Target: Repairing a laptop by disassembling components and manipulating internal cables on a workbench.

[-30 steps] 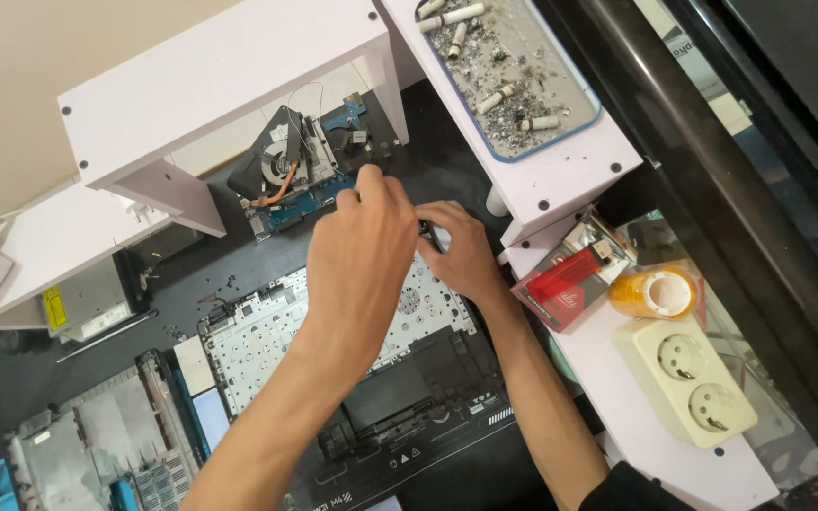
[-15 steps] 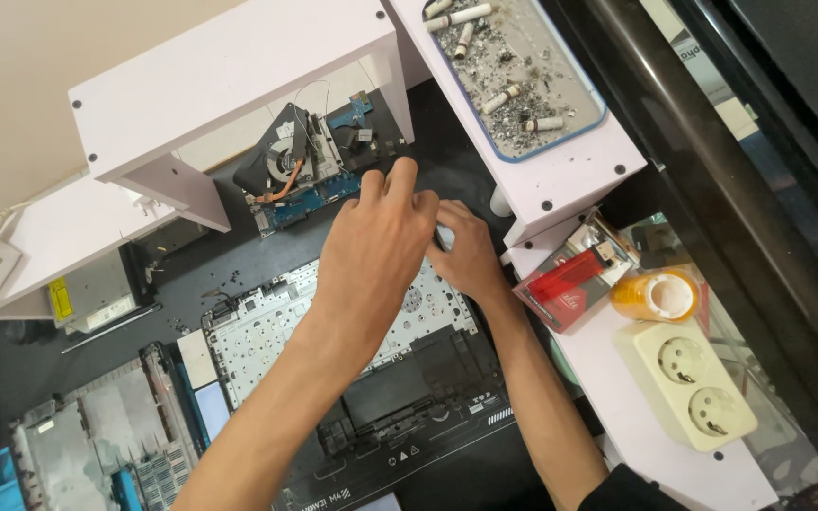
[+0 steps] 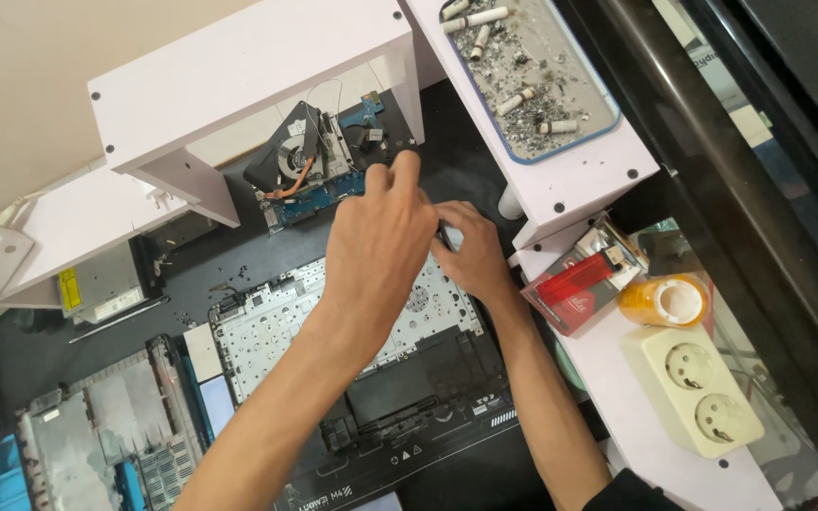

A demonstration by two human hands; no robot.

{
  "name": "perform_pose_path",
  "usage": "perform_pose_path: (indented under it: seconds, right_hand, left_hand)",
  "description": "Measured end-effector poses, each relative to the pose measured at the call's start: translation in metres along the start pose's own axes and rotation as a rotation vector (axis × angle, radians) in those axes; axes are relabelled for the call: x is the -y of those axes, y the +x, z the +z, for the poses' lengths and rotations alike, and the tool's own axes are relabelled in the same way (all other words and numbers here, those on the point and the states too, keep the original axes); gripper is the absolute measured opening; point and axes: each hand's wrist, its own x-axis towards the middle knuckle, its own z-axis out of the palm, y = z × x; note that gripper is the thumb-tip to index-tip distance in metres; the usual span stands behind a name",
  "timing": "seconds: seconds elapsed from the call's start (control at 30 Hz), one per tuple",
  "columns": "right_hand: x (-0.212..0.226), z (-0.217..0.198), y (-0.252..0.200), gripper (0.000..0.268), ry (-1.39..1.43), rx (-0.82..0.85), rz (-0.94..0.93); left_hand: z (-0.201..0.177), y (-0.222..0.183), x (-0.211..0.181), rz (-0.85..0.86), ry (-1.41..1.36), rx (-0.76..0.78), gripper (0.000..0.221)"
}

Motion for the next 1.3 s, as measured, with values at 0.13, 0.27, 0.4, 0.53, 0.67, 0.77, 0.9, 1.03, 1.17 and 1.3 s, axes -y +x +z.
perform_pose_path:
  seconds: [0.13,0.27,0.4,0.53,0.67,0.77,0.9,1.03,1.17,1.3]
  right_hand:
    - [0.000,-0.001,0.000,0.033,-0.007,0.002,-0.022]
    - [0.003,-0.002,0.001,0.033,0.012,0.012,0.030]
    - [0.008,-0.003,0.002,0.031,0.023,0.013,0.028]
    - [0.014,-0.006,0.003,0.034,0.060,0.016,0.019]
    - [0.012,-0.006,0.002,0.033,0.042,0.023,0.020]
    - [0.015,-0.006,0.001,0.032,0.038,0.021,0.001]
    - [0.015,-0.004,0.001,0.033,0.023,0.011,-0.018]
    - [0.023,-0.006,0.003,0.034,0.001,0.041,-0.048]
    - [0.028,-0.006,0.004,0.036,-0.025,0.055,-0.008]
    - [0.025,-0.005,0.003,0.035,-0.049,0.052,0.021]
  left_hand:
    - [-0.002,0.000,0.000,0.126,-0.097,-0.224,0.006]
    - [0.015,0.001,-0.006,-0.049,0.027,-0.163,0.014]
    - [0.004,0.001,-0.004,0.021,-0.040,-0.132,0.005]
    - [-0.004,0.000,-0.005,0.108,0.005,-0.115,0.006]
    - [0.010,0.000,-0.004,0.062,0.026,-0.195,0.010]
    - [0.014,0.000,0.001,0.036,-0.005,-0.229,0.008]
    - [0.005,-0.002,0.013,0.147,-0.067,-0.114,0.007]
    - [0.016,-0.018,0.039,0.082,-0.142,-0.261,0.008]
    - [0.003,-0.061,0.091,-0.247,-0.491,-0.283,0.011]
    - [-0.011,-0.116,0.121,-0.573,-0.906,-0.427,0.015]
